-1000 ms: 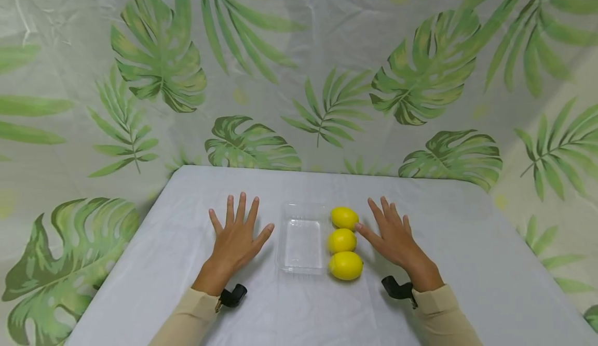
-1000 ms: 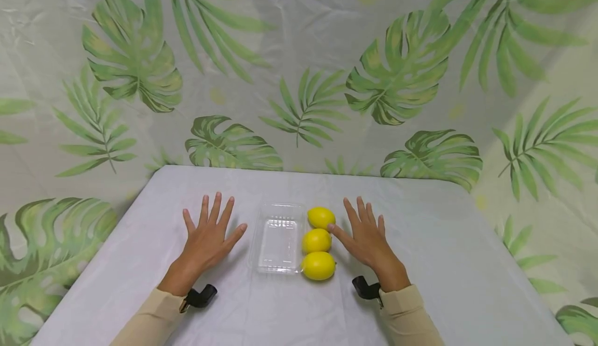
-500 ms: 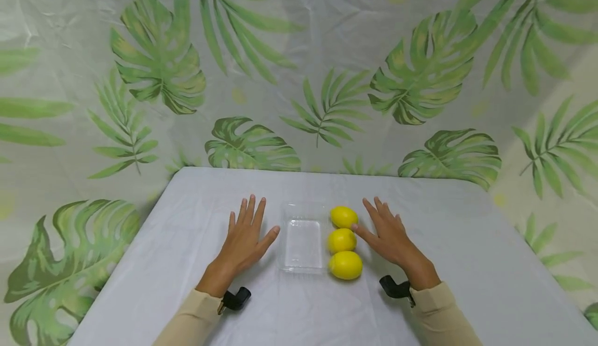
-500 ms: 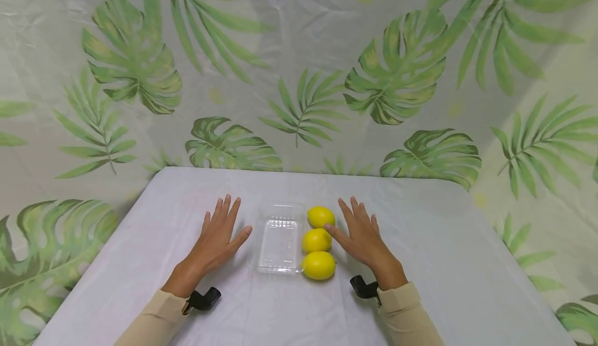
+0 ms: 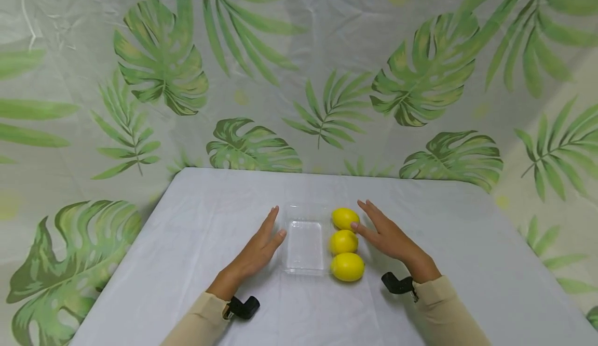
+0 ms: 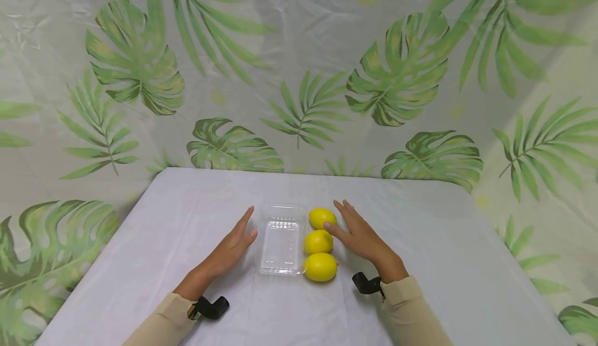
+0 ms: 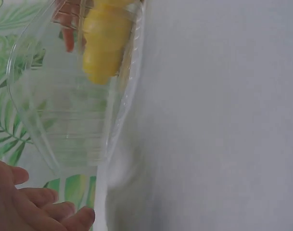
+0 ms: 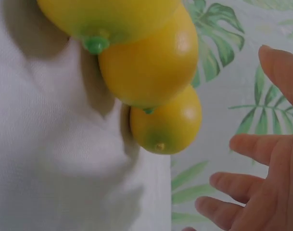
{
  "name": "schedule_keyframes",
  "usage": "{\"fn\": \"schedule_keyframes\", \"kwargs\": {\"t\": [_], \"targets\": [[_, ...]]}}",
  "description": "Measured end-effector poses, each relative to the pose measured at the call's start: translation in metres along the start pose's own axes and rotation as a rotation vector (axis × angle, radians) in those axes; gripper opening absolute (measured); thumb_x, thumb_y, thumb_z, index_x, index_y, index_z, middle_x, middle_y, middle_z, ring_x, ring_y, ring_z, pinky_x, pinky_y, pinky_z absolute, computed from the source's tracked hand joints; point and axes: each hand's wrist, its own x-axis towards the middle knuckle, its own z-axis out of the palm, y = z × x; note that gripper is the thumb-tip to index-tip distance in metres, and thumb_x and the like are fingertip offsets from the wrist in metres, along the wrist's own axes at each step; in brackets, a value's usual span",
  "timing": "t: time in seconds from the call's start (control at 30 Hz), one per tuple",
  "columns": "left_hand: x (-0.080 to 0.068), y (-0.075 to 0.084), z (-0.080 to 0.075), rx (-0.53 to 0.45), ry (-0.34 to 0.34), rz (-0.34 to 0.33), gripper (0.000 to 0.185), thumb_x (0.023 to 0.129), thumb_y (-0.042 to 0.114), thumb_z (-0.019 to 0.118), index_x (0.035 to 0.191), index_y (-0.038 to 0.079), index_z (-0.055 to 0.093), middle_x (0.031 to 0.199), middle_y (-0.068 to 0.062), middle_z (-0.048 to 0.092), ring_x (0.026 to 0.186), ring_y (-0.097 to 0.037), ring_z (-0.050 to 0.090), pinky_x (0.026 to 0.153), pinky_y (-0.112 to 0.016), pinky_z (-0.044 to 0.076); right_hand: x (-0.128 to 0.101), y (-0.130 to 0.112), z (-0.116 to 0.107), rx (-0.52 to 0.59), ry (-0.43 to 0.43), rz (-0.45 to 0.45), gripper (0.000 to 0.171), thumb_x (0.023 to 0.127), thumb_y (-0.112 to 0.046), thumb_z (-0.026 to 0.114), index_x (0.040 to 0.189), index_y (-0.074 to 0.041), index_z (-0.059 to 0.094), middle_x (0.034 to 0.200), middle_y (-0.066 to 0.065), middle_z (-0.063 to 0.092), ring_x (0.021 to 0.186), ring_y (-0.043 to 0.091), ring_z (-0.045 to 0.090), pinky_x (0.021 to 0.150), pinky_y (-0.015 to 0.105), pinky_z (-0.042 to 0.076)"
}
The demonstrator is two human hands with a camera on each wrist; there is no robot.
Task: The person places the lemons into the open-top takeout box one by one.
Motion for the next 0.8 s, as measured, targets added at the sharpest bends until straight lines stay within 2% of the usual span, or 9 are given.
{"fn": "schedule_keyframes", "kwargs": {"t": [0.23, 0.4, 0.53, 0.63, 0.8], "targets": [[0.0, -0.003, 0.006, -0.089, -0.019, -0.004, 0.066, 0.103, 0.037, 0.041, 0.157, 0.018, 0.009, 0.161, -0.005, 0.011, 0.147, -0.022, 0.01, 0.117, -0.049, 0.013, 0.006, 0.005, -0.002, 0.015, 0.016, -0.013, 0.075, 0.094, -0.055, 0.051, 0.154, -0.018, 0.025, 0.159, 0.015, 0.018, 0.143, 0.039, 0.019, 0.109, 0.065, 0.021], [0.0, -0.01, 0.01, -0.119, 0.008, 0.015, 0.064, 0.102, 0.036, 0.044, 0.156, 0.02, 0.013, 0.161, -0.002, 0.015, 0.146, -0.022, 0.013, 0.117, -0.05, 0.015, 0.011, 0.005, -0.003, 0.032, 0.032, -0.056, 0.073, 0.092, -0.052, 0.058, 0.152, -0.019, 0.031, 0.156, 0.014, 0.028, 0.141, 0.037, 0.028, 0.108, 0.061, 0.029], [-0.001, -0.017, 0.013, -0.112, 0.025, 0.046, 0.065, 0.101, 0.032, 0.047, 0.156, 0.019, 0.014, 0.161, -0.003, 0.016, 0.146, -0.022, 0.015, 0.116, -0.051, 0.016, 0.016, 0.006, -0.003, 0.053, 0.024, -0.081, 0.072, 0.092, -0.049, 0.06, 0.151, -0.017, 0.034, 0.154, 0.012, 0.033, 0.137, 0.039, 0.033, 0.106, 0.057, 0.035], [-0.001, -0.019, 0.014, -0.094, 0.034, 0.061, 0.067, 0.1, 0.032, 0.05, 0.156, 0.021, 0.015, 0.161, -0.003, 0.017, 0.146, -0.02, 0.015, 0.117, -0.048, 0.016, 0.02, 0.008, -0.003, 0.075, 0.015, -0.067, 0.071, 0.091, -0.049, 0.061, 0.15, -0.019, 0.037, 0.153, 0.01, 0.035, 0.136, 0.04, 0.035, 0.106, 0.056, 0.036], [-0.002, -0.021, 0.015, -0.052, 0.045, 0.072, 0.067, 0.099, 0.033, 0.051, 0.155, 0.014, 0.019, 0.16, -0.002, 0.02, 0.145, -0.02, 0.018, 0.117, -0.045, 0.018, 0.023, 0.011, -0.002, 0.085, -0.008, -0.038, 0.068, 0.09, -0.05, 0.061, 0.148, -0.022, 0.04, 0.152, 0.009, 0.037, 0.135, 0.041, 0.037, 0.105, 0.056, 0.037]]}}
